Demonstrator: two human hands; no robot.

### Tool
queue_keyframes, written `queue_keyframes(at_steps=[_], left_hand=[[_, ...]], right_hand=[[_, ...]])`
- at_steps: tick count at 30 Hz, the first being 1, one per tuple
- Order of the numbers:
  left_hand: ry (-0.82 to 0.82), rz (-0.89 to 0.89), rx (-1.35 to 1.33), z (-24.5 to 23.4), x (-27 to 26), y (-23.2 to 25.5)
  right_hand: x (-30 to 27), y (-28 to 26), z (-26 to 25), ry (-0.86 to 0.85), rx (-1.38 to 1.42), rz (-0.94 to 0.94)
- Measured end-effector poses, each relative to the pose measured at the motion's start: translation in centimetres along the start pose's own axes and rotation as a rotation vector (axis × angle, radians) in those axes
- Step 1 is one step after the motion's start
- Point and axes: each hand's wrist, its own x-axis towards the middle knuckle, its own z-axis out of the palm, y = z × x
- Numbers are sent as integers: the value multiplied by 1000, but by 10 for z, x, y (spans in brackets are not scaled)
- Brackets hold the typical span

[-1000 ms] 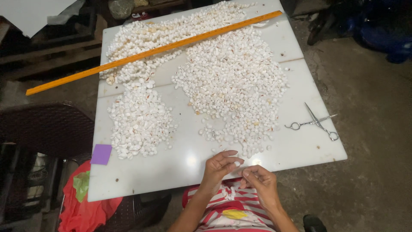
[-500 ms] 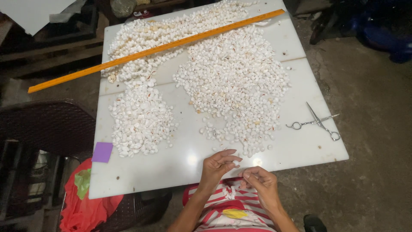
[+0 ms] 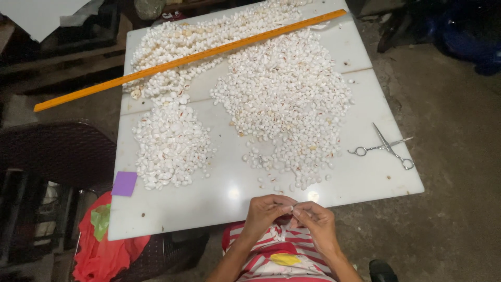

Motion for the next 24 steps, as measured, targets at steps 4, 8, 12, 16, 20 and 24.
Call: queue_keyframes(at_steps=[4, 8, 12, 16, 20, 24], left_hand=[[61, 135, 171, 2, -3, -4], [73, 176, 301, 5, -4, 5], [68, 302, 437, 2, 12, 8], [277, 579, 1135, -14, 56, -8], [305, 522, 1323, -25, 96, -43], [263, 408, 1368, -30, 107, -51]], right_hand=[[-1, 6, -3, -27, 8, 5], [-2, -6, 1, 1, 38, 78], [-1, 0, -6, -114, 28, -31], [1, 5, -14, -16, 117, 104], [-1, -1, -22, 89, 130, 154], [-3, -5, -27, 117, 118, 156]])
